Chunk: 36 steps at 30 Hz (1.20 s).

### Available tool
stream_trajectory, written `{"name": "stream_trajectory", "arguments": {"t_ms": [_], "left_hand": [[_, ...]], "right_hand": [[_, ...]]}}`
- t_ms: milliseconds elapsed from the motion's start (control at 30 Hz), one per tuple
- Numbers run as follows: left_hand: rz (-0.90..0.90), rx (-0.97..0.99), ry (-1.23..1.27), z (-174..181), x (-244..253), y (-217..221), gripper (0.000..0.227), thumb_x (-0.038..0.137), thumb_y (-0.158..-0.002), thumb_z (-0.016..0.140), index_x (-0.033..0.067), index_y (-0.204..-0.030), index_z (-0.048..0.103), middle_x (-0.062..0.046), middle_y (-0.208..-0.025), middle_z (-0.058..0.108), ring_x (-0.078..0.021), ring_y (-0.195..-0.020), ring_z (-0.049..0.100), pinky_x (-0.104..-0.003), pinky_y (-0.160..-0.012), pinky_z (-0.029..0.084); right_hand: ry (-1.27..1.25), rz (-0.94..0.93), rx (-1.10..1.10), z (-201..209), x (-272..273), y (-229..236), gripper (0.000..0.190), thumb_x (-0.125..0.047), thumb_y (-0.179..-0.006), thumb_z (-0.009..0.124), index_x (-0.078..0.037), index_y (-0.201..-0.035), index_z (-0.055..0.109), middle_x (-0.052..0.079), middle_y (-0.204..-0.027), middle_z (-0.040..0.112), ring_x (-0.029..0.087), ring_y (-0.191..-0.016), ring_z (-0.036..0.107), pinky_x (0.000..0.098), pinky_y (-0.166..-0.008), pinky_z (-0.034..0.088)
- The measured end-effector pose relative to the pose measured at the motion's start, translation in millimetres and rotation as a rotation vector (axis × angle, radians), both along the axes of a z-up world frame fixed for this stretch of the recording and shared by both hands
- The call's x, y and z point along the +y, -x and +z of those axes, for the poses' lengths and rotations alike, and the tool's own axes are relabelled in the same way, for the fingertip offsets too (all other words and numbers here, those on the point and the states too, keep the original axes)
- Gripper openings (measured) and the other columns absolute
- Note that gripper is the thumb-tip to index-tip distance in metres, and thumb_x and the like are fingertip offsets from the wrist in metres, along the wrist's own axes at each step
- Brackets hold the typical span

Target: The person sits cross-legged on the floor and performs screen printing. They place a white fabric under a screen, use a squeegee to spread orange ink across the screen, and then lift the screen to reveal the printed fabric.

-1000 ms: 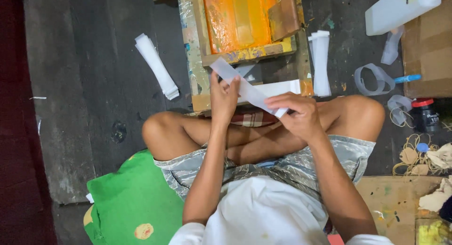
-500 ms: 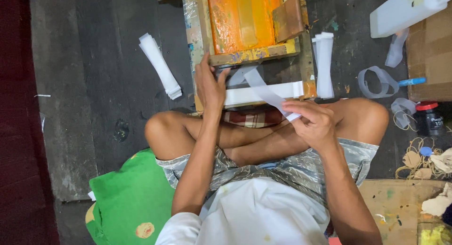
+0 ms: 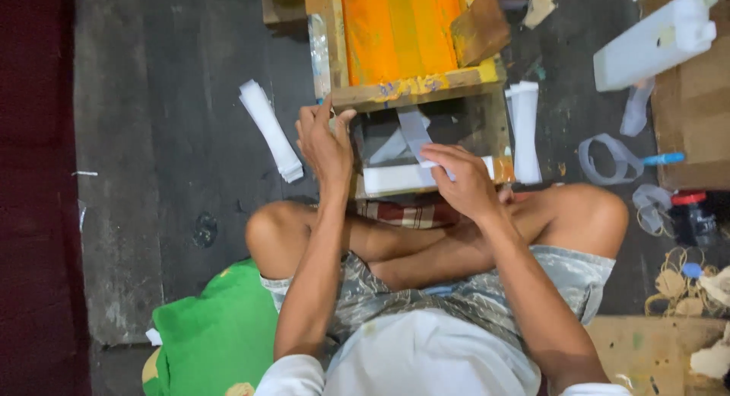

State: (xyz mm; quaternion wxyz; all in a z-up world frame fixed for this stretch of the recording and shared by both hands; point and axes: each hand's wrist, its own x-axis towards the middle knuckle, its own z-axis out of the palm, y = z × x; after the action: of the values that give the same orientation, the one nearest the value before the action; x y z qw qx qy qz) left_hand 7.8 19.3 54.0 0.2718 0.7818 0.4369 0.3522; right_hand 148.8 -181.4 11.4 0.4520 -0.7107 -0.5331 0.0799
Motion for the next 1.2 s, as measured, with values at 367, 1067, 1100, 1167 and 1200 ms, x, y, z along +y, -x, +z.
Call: {"name": "stream_trajectory", "arguments": {"t_ms": [367,1067,1100,1167,1200], "left_hand": [[0.038,-0.102,-0.07,54.7,69.8,-34.9,0.038,0.048,-0.09,0.078,0.0212,-0.116,0.074,0.006,-0.09,0.058,-0.0201,-0.081,0.06,-0.042,-0.075,0.048],[0.025,-0.083,-0.037,74.3,72.2,-34.6,0.036,0.047,-0.089,0.081,0.0198,-0.113,0.076,0.006,-0.091,0.061,-0.0201,-0.084,0.062,-0.045,-0.081,0.048],[0.028,-0.083,-0.033,73.5,71.8,-34.2,0.036,0.047,-0.089,0.081,0.02,-0.113,0.076,0.006,-0.091,0.061,-0.02,-0.084,0.062,-0.045,-0.081,0.047],[0.027,-0.093,-0.03,76.4,69.9,-34.4,0.036,0.045,-0.089,0.081,0.0189,-0.113,0.077,0.005,-0.091,0.061,-0.0209,-0.084,0.062,-0.045,-0.081,0.047],[0.025,-0.104,-0.027,78.0,69.2,-34.7,0.035,0.044,-0.089,0.081,0.0178,-0.113,0.077,0.003,-0.091,0.062,-0.0217,-0.084,0.062,-0.046,-0.081,0.047]], "right_hand": [[0.41,-0.061,-0.212,-1.9,43.1,-4.1,0.045,-0.02,-0.09,0.058,-0.011,-0.133,0.069,0.013,-0.139,0.066,0.037,-0.128,0.056,0.0495,-0.093,0.042],[0.519,-0.214,-0.351,-7.5,62.6,3.7,0.048,-0.017,-0.087,0.06,-0.011,-0.134,0.067,0.006,-0.141,0.065,0.03,-0.118,0.054,0.0448,-0.083,0.04],[0.531,-0.217,-0.343,-7.8,62.3,4.3,0.048,-0.017,-0.088,0.059,-0.011,-0.134,0.067,0.005,-0.141,0.065,0.03,-0.118,0.054,0.0444,-0.082,0.039],[0.516,-0.22,-0.342,-10.3,61.9,4.4,0.049,-0.017,-0.087,0.06,-0.011,-0.135,0.067,0.005,-0.142,0.064,0.03,-0.118,0.054,0.0452,-0.082,0.039],[0.5,-0.225,-0.341,-11.5,62.0,4.3,0.051,-0.017,-0.085,0.06,-0.01,-0.136,0.066,0.005,-0.143,0.064,0.031,-0.118,0.053,0.0461,-0.082,0.04]]}}
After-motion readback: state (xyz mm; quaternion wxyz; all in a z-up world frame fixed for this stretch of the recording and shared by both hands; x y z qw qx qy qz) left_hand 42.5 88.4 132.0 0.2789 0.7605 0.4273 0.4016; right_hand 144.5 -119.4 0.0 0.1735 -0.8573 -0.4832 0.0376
